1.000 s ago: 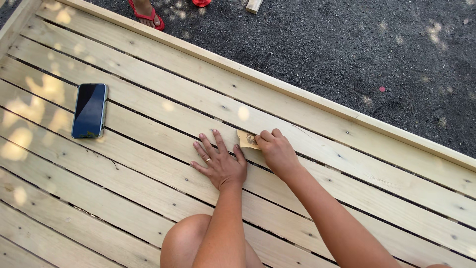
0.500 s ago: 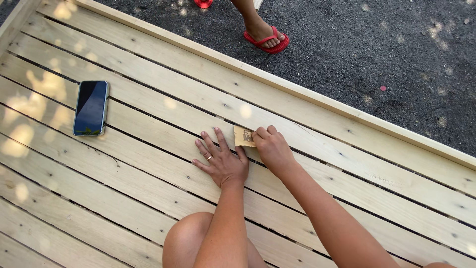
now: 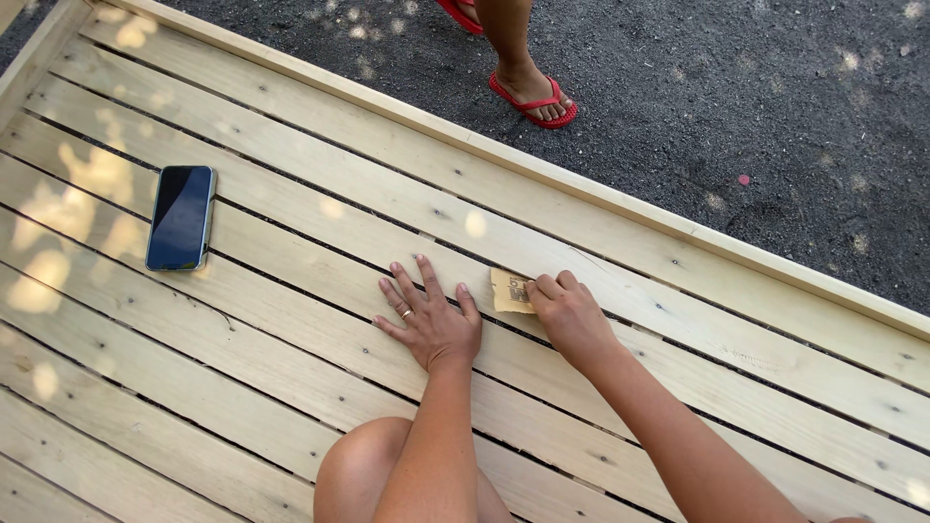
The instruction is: The person sits on a large slatted wooden frame outdoors and sands its surface by hand, rubbing a piece of sandpaper back and forth across the boards and at times folding the sandpaper or using a black sanding block on different sections of the frame.
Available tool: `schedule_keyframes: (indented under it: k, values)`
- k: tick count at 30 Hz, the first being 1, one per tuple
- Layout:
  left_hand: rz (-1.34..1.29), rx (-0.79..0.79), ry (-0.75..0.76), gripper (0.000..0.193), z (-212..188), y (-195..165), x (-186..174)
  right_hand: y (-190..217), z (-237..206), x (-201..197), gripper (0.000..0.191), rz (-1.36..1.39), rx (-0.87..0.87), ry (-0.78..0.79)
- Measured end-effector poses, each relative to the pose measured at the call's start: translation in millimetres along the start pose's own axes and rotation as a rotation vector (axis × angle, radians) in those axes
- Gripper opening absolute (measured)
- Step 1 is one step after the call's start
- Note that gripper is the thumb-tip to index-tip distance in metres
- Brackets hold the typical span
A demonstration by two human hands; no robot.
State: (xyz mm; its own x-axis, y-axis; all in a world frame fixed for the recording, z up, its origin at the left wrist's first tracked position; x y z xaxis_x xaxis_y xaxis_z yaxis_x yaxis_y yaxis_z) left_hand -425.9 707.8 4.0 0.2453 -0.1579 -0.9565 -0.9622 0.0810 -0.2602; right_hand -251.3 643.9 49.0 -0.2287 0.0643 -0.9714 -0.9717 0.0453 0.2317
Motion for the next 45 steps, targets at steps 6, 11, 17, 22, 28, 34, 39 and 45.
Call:
schedule_keyframes:
  k: [6, 11, 17, 22, 28, 34, 39, 45]
  values:
    - [0.051, -0.032, 0.057, 0.083, 1.7, 0.0, -1.4, 22.1, 27.5, 16.7, 0.038, 0.028, -0.024, 0.006]
    - [0.035, -0.031, 0.039, 0.080, -1.2, -1.2, -0.6, -38.5, -46.9, -26.4, 0.045, 0.015, 0.050, 0.015]
    - [0.050, -0.033, 0.036, 0.080, -0.1, -0.2, 2.2, -35.9, -44.4, -16.4, 0.044, 0.062, 0.034, -0.028]
    - [0.055, -0.042, 0.049, 0.079, 0.2, 1.3, 3.7, 16.8, 23.8, 15.9, 0.037, 0.083, -0.014, -0.075]
    - [0.072, -0.023, 0.002, 0.080, 0.4, 1.2, 3.5, -18.5, -12.4, -2.9, 0.042, 0.106, 0.021, -0.066]
    - [0.052, -0.040, 0.043, 0.080, -0.2, 1.2, 2.3, -4.5, 6.0, 5.3, 0.036, 0.104, 0.053, -0.029]
    - [0.069, -0.038, 0.055, 0.080, 0.9, 0.2, 0.9, 12.1, 27.3, 16.2, 0.031, 0.087, 0.099, 0.008]
    - [0.052, -0.039, 0.058, 0.080, -1.5, 0.0, 1.9, -5.3, 4.4, 2.3, 0.029, 0.006, 0.122, 0.043]
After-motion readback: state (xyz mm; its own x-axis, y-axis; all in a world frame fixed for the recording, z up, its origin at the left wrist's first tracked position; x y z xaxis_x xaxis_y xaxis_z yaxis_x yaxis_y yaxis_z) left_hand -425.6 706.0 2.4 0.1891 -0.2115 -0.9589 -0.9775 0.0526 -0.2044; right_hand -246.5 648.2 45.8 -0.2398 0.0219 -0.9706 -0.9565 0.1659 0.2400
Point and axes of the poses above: each hand's wrist, its own z-axis towards the middle knuckle, its own x-axis out of the palm, y = z × x, the point moved 5 cm from there along z, towards the middle knuckle, and after that the axes turned 13 degrees about x, right-handed, at the moved point
